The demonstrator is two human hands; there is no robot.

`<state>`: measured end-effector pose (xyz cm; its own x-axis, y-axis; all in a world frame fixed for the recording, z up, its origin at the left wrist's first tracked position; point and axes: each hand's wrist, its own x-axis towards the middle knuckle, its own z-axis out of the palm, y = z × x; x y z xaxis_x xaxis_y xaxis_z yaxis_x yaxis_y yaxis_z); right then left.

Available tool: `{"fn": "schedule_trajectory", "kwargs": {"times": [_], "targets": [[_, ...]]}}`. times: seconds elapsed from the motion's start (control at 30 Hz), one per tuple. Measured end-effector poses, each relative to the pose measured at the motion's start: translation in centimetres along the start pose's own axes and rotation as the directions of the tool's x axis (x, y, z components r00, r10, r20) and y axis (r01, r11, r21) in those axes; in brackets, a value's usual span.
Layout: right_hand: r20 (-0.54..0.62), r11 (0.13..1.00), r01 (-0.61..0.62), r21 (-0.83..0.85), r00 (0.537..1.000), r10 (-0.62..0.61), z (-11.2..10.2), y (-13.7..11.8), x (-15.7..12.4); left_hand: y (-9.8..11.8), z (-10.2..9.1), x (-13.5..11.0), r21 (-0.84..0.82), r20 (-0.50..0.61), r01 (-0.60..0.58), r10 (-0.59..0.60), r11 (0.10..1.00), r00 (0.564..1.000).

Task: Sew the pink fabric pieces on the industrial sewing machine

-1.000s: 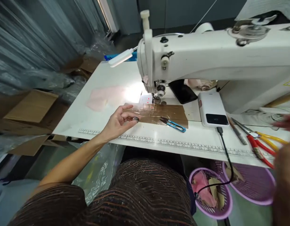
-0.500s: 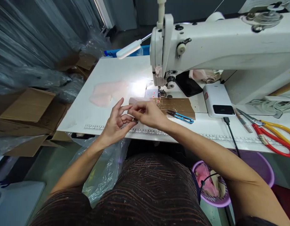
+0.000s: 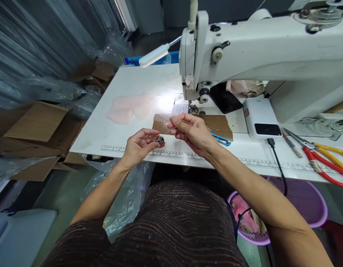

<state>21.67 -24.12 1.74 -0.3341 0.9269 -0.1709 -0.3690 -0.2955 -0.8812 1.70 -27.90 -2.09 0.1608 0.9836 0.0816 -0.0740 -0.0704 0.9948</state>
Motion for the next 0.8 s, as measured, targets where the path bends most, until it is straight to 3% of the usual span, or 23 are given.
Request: {"fn": "schedule_trajectory", "kwargs": {"times": [0.2, 0.4, 0.5, 0.6, 0.7, 0.77, 0.8], "targets": [[0.057, 0.991, 0.112, -0.079, 0.993, -0.108, -0.5, 0.0, -0.5, -0.6, 0.1, -0.1, 0.033, -0.019, -0.035, 0.036, 0.999, 0.999], [-0.006, 0.996, 0.03, -0.086, 1.0, -0.03, -1.1, 0.5, -0.4, -0.8, 0.1, -0.6, 0.261, -0.05, -0.166, 0.185, 0.951, 0.981], [-0.082, 0.987, 0.012, -0.163, 0.996, -0.026, -2.1, 0.7, 0.1, -0.3, -0.1, -1.5, 0.338, -0.083, -0.152, 0.191, 0.929, 0.978], [-0.158, 0.948, 0.053, -0.314, 0.982, -0.108, -3.8, 0.8, 0.6, 0.0, -0.3, -3.5, 0.19, -0.22, -0.001, 0.043, 0.982, 0.975], [-0.188, 0.835, 0.184, -0.518, 0.928, -0.321, -6.0, 0.4, 0.8, -0.7, -0.4, -6.8, -0.036, -0.34, 0.145, -0.149, 0.989, 0.929], [-0.14, 0.718, 0.258, -0.646, 0.885, -0.444, -7.3, 0.0, 0.7, -2.0, -0.2, -9.6, -0.207, -0.441, 0.218, -0.29, 0.954, 0.849], [-0.104, 0.662, 0.278, -0.696, 0.873, -0.476, -7.8, -0.3, 0.7, -2.8, 0.0, -11.1, -0.303, -0.493, 0.25, -0.376, 0.92, 0.785]]}}
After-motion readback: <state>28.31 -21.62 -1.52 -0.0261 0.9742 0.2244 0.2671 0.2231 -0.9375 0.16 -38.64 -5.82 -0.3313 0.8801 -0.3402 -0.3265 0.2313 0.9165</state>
